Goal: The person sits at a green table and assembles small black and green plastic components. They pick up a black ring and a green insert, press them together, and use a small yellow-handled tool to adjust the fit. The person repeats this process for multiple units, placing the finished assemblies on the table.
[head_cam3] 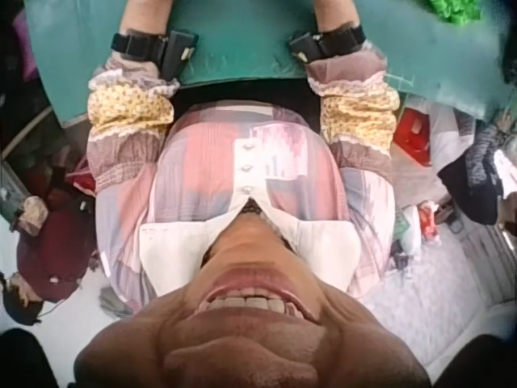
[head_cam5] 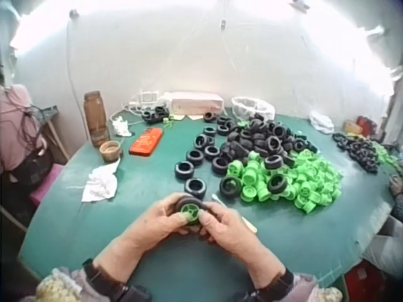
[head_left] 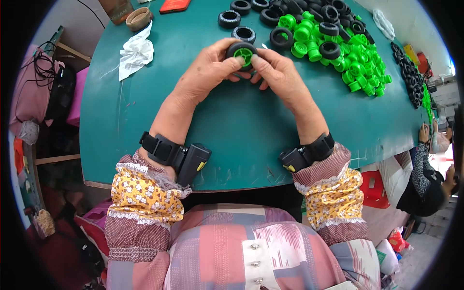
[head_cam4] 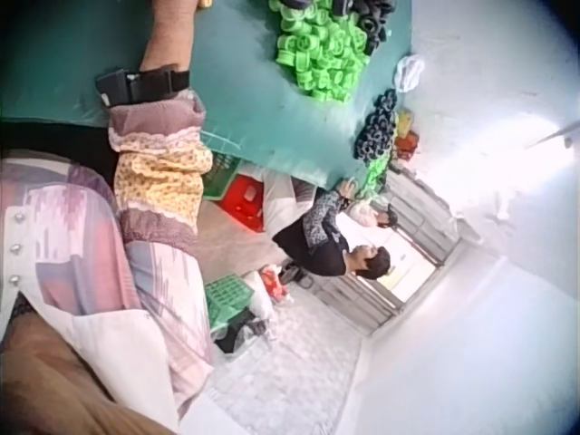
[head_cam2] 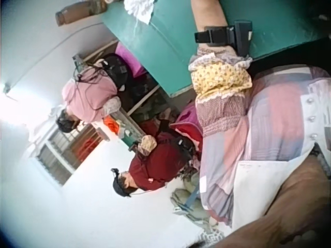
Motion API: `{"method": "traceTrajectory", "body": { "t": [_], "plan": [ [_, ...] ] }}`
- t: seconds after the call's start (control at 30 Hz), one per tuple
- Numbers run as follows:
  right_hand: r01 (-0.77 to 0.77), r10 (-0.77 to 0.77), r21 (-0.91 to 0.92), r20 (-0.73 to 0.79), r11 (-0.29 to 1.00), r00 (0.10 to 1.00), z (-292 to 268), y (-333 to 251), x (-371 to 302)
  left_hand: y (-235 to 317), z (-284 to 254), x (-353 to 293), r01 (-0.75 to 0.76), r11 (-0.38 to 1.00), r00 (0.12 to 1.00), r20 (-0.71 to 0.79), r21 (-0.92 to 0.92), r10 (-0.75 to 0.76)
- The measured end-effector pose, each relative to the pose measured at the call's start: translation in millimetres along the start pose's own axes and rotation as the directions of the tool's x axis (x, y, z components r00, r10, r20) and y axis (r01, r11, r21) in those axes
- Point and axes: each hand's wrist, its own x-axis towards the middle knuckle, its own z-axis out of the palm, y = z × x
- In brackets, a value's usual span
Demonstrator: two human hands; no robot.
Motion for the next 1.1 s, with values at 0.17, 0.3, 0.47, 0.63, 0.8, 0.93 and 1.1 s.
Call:
{"method": "traceTrajectory", "body": {
  "t": [0.17,0.3,0.47,0.63,0.8,0.93,1.1],
  "plan": [
    [0.022,-0.021,0.004,-0.05,1.0,0.998,5.8,2.2,-0.7,0.7,1.7,-0.8,-0.044,0.966,0.998,-0.028,0.254,0.053],
    [0.014,-0.01,0.062,-0.067,0.998,0.998,13.2,-0.8,-3.9,2.1,2.4,-1.1,-0.057,0.938,0.995,-0.057,0.343,0.082],
    [0.006,-0.004,0.023,-0.082,1.0,0.997,14.5,-1.4,-5.3,-3.9,6.1,2.6,-0.075,0.92,0.993,-0.056,0.385,0.105],
    [0.068,-0.056,0.076,-0.151,0.995,0.987,14.5,-3.0,-4.3,-1.3,8.4,0.3,-0.055,0.986,0.992,-0.106,0.157,0.073],
    [0.19,-0.189,-0.009,-0.178,0.982,0.966,18.2,-10.6,-6.2,-7.8,-5.6,0.2,0.092,0.932,0.995,0.002,-0.351,-0.097],
    [0.094,-0.092,0.005,-0.155,0.996,0.984,19.7,-12.8,-7.9,-17.5,-9.4,2.2,0.103,0.93,0.994,0.055,-0.352,-0.089],
    [0.027,-0.022,0.126,-0.04,0.992,0.999,17.4,-12.4,-8.8,-15.3,-14.8,2.3,0.11,0.931,0.993,0.088,-0.349,-0.084]
  ]
}}
